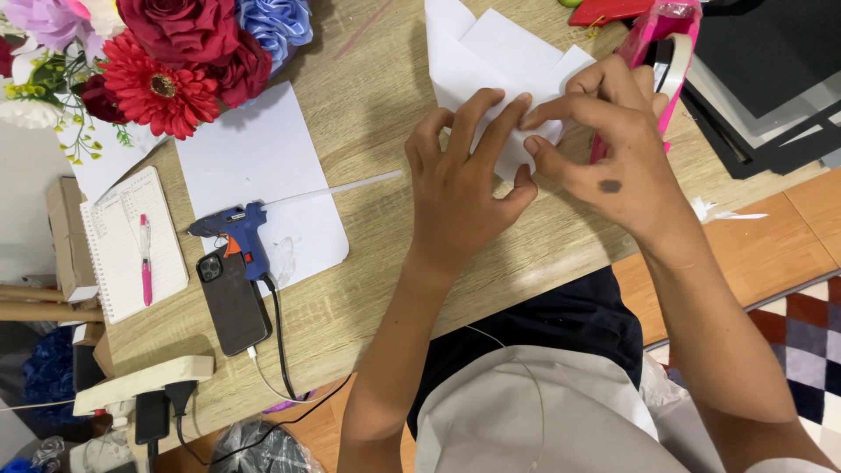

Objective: Folding a white sheet of paper into a small box and securing it with adhesive tape.

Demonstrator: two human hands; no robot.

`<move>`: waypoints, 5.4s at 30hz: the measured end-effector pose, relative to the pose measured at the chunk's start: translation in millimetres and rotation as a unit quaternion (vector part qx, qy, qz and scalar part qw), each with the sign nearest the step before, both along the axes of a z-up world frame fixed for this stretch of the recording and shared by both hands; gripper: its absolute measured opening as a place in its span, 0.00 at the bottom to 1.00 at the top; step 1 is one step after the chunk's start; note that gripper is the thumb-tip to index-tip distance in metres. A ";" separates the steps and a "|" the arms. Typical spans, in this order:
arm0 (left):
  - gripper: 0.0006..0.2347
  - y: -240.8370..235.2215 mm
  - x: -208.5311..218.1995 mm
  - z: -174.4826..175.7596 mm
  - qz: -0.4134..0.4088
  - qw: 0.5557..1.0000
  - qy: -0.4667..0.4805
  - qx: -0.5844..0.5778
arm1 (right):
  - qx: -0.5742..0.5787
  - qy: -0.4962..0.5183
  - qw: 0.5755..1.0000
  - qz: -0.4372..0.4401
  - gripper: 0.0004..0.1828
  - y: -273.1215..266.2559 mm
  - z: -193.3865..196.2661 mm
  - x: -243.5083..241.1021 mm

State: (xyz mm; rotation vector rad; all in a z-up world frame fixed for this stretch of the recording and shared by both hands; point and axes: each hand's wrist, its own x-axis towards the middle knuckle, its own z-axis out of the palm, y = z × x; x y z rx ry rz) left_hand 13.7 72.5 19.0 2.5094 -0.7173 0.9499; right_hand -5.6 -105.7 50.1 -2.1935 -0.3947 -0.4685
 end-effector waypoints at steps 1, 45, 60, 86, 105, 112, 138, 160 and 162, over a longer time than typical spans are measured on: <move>0.24 0.3 0.2 0.1 0.001 1.000 -0.001 0.000 | 0.000 -0.001 1.000 0.001 0.05 0.9 0.3 -0.1; 0.16 7.6 40.7 59.7 -0.086 0.974 0.210 -0.022 | 0.014 -0.002 0.998 -0.069 0.18 25.0 5.2 -9.4; 0.19 1.6 30.5 66.7 -0.052 0.960 0.272 -0.038 | 0.001 0.012 0.997 -0.074 0.21 24.3 5.6 -11.6; 0.09 -13.0 35.3 30.1 0.010 0.992 0.123 -0.026 | 0.013 0.018 0.995 -0.102 0.29 32.4 4.1 -10.8; 0.20 -19.7 26.5 56.8 0.015 0.981 0.194 0.009 | 0.158 -0.062 0.979 -0.112 0.22 52.6 -26.4 -7.8; 0.20 3.8 23.1 38.8 -0.047 0.941 0.321 -0.093 | 0.317 0.001 0.946 -0.064 0.42 52.7 -65.9 1.8; 0.22 17.4 -10.4 49.2 0.074 0.986 0.110 -0.099 | 0.163 -0.009 0.985 -0.054 0.16 90.7 -43.9 -52.2; 0.17 84.1 4.1 80.1 -0.219 0.942 0.254 0.027 | 0.211 0.014 0.977 -0.009 0.23 18.6 -38.2 -63.9; 0.17 87.4 0.6 72.6 -0.220 0.948 0.226 -0.048 | 0.088 -0.040 0.994 0.050 0.28 27.6 -37.3 -62.9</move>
